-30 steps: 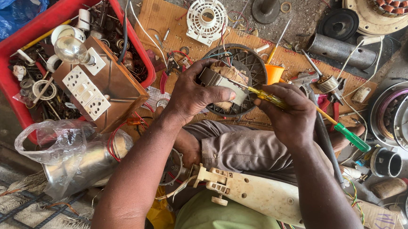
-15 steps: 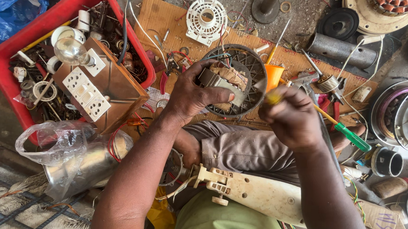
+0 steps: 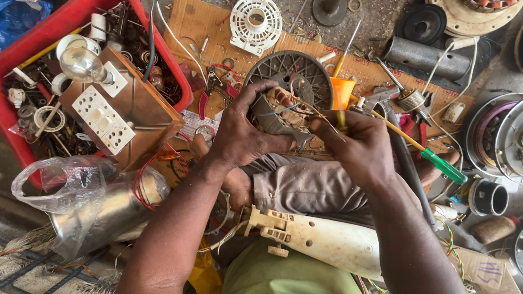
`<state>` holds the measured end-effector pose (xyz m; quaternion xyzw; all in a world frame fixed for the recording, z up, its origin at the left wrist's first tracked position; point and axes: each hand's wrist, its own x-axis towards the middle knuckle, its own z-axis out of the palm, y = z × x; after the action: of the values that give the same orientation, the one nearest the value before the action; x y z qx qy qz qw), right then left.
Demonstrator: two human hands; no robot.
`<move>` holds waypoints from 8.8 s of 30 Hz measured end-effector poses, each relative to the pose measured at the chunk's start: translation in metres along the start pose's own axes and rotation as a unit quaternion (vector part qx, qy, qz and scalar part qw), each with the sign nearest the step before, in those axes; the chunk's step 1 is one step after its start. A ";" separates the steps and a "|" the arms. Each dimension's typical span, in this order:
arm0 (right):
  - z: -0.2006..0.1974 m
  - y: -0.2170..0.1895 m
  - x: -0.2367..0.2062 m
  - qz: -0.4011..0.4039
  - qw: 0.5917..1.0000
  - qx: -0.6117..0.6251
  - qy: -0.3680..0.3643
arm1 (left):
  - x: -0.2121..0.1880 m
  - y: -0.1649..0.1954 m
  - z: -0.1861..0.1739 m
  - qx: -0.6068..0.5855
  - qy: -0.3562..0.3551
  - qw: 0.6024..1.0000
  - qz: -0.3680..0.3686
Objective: The person works on a ceiling fan motor by hand, using a screwdriver to pry wires and components within the motor housing while the motor is held in their lap.
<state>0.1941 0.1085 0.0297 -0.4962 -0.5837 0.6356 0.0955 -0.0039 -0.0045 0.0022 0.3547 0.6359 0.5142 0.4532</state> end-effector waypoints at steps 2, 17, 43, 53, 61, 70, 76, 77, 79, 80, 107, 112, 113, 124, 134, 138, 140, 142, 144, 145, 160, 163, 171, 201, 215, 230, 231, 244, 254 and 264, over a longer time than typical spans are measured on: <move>0.000 -0.012 -0.003 0.009 0.995 -0.100 0.013 | -0.002 -0.001 0.003 0.026 0.009 0.998 0.059; -0.016 -0.008 0.007 -0.006 0.986 -0.166 0.003 | -0.013 -0.012 0.037 0.176 0.124 0.955 0.206; 0.005 0.002 0.053 -0.010 0.840 -0.533 -0.098 | -0.013 -0.014 0.042 0.198 0.140 0.948 0.204; 0.007 0.004 0.032 0.046 0.957 -0.288 -0.001 | -0.014 -0.015 0.039 0.181 0.120 0.950 0.224; -0.022 0.068 0.028 0.143 0.986 0.014 0.078 | -0.013 -0.026 0.030 0.174 0.135 0.949 0.225; -0.024 0.020 0.012 -0.006 0.982 -0.189 -0.028 | -0.017 -0.024 0.036 0.180 0.117 0.949 0.230; -0.019 0.004 0.031 -0.101 0.902 -0.418 -0.049 | -0.015 -0.021 0.039 0.158 0.126 0.954 0.221; -0.019 0.005 0.035 -0.151 0.892 -0.423 -0.047 | -0.015 -0.021 0.040 0.158 0.130 0.955 0.216; -0.017 0.006 0.041 -0.180 0.885 -0.426 -0.042 | -0.016 -0.020 0.042 0.161 0.134 0.956 0.207; -0.014 0.006 0.046 -0.160 0.890 -0.425 -0.038 | -0.016 -0.020 0.042 0.164 0.135 0.956 0.205; -0.017 0.046 0.020 -0.117 0.992 -0.022 -0.032 | -0.016 -0.017 0.038 0.171 0.117 0.957 0.205; -0.004 0.071 0.015 0.025 0.886 0.446 -0.124 | -0.017 -0.017 0.039 0.169 0.117 0.959 0.195; -0.004 0.073 0.012 0.021 0.874 0.465 -0.140 | -0.017 -0.018 0.039 0.164 0.114 0.961 0.189; -0.051 0.072 0.003 -0.002 0.850 0.526 -0.037 | -0.017 -0.020 0.037 0.170 0.117 0.957 0.203; 0.011 0.063 0.005 -0.137 0.986 0.079 0.047 | -0.016 -0.021 0.035 0.178 0.109 0.956 0.204; 0.014 0.074 -0.007 -0.069 0.986 0.151 -0.004 | -0.016 -0.022 0.031 0.170 0.110 0.959 0.198; 0.013 0.080 -0.017 -0.042 0.970 0.238 -0.040 | -0.014 -0.023 0.028 0.096 0.100 0.974 0.181; 0.013 0.083 -0.023 -0.094 0.968 0.218 -0.079 | -0.014 -0.023 0.023 0.011 0.084 0.986 0.147; 0.009 0.082 -0.027 -0.230 0.962 0.086 -0.120 | -0.013 -0.022 0.016 -0.083 0.061 0.989 0.102; 0.008 0.080 -0.027 -0.239 0.960 0.061 -0.130 | -0.013 -0.021 0.014 -0.102 0.058 0.988 0.096; -0.016 0.039 -0.020 -0.163 0.986 0.014 -0.023 | -0.015 -0.026 -0.002 -0.158 0.022 0.986 0.052; -0.020 0.038 -0.020 -0.065 0.994 0.074 -0.050 | -0.015 -0.026 -0.003 -0.159 0.024 0.986 0.049; -0.021 0.050 -0.017 -0.060 0.994 0.076 -0.057 | -0.017 -0.029 -0.002 -0.152 0.017 0.986 0.063; -0.019 -0.029 -0.049 0.134 0.989 0.018 -0.054 | -0.017 -0.026 0.005 -0.101 0.025 0.991 0.083; -0.002 0.034 -0.017 0.137 0.895 0.393 -0.161 | -0.019 -0.022 0.012 -0.021 0.036 0.992 0.115; -0.013 0.059 -0.022 0.021 0.986 0.155 -0.065 | -0.016 -0.030 -0.005 -0.154 0.001 0.987 0.043; -0.012 0.059 -0.021 0.015 0.986 0.150 -0.066 | -0.015 -0.030 -0.004 -0.159 -0.001 0.987 0.039; -0.026 0.065 0.022 0.127 0.953 0.201 -0.188 | -0.013 -0.023 -0.012 -0.197 -0.026 0.980 0.017; -0.001 0.069 0.025 -0.137 0.969 0.145 -0.147 | -0.011 -0.026 -0.013 -0.214 -0.033 0.976 0.010; -0.027 0.051 0.007 -0.044 0.980 0.162 -0.103 | -0.012 -0.021 -0.014 -0.252 -0.028 0.967 -0.001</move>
<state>0.2339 0.1156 -0.0119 -0.3799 -0.5008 0.7647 0.1415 -0.0131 -0.0244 -0.0146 0.2429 0.4735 0.6474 0.5456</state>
